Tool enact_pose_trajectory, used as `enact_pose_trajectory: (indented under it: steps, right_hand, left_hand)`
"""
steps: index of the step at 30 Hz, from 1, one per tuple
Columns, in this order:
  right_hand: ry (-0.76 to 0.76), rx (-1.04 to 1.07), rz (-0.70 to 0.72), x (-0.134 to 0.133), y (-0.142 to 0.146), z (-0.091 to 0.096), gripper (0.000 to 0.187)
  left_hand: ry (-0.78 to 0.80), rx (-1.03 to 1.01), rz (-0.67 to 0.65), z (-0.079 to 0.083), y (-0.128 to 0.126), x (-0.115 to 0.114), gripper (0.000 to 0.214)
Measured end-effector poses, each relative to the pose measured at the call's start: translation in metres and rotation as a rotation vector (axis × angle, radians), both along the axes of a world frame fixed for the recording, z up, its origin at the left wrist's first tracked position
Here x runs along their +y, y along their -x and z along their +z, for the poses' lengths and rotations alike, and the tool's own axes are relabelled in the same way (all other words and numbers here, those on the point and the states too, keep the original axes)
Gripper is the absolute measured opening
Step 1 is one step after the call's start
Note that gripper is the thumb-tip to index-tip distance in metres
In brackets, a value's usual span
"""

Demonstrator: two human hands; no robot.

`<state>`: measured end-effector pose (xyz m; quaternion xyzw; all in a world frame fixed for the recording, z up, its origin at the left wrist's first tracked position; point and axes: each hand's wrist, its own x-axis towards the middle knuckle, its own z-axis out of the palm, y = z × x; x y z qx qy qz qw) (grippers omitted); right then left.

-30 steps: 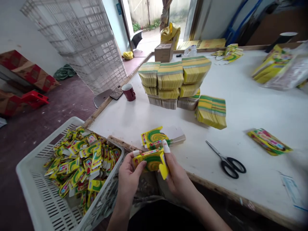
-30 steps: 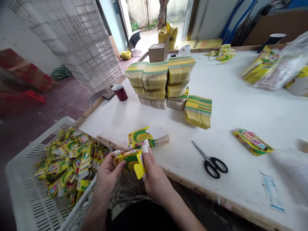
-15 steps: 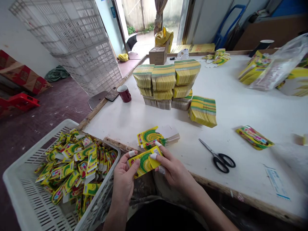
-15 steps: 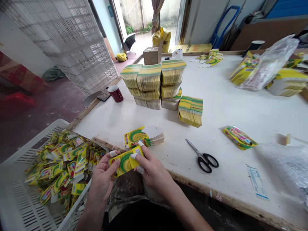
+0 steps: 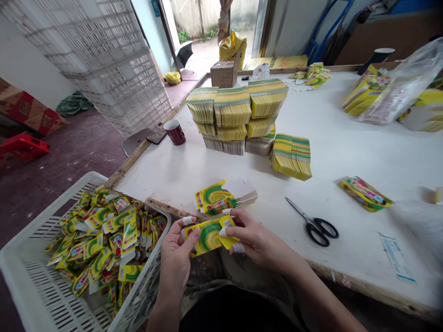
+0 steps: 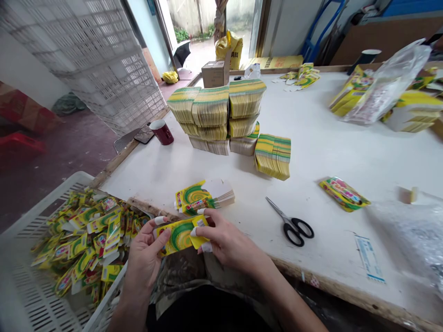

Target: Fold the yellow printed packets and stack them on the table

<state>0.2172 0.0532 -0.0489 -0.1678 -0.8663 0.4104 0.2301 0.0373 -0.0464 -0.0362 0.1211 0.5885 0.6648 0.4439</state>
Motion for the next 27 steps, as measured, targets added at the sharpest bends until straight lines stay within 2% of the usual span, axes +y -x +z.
enact_pose_trajectory:
  steps: [5,8,11,14,19,22,24,27]
  right_hand:
    - [-0.062,0.149,-0.147,-0.008,0.007,-0.022,0.032]
    - [-0.073,0.224,-0.203,-0.015,0.012,-0.028,0.028]
    - [-0.047,0.198,-0.168,-0.015,0.01,-0.022,0.023]
    - [-0.031,0.098,-0.103,-0.01,0.004,-0.011,0.026]
    - [-0.017,0.047,-0.064,-0.011,-0.002,-0.004,0.022]
    - [0.099,0.137,-0.085,-0.023,0.003,-0.009,0.042]
    - [0.188,0.193,-0.179,-0.032,0.009,-0.012,0.054]
    - [0.264,0.224,-0.325,-0.039,0.02,-0.014,0.063]
  left_hand:
    - [-0.026,0.039,0.031,-0.001,-0.005,0.002,0.04]
    - [-0.02,0.015,0.051,-0.003,-0.007,0.002,0.04]
    - [-0.017,-0.039,0.073,-0.006,-0.007,-0.001,0.043]
    - [-0.012,-0.054,0.066,-0.007,-0.008,-0.003,0.045]
    - [-0.025,-0.056,0.048,-0.002,-0.009,-0.004,0.045]
    - [-0.038,-0.063,0.054,0.0,-0.013,-0.003,0.043]
    - [-0.047,-0.064,0.049,0.0,-0.019,-0.003,0.041]
    - [-0.062,-0.053,0.09,-0.004,-0.028,-0.003,0.04]
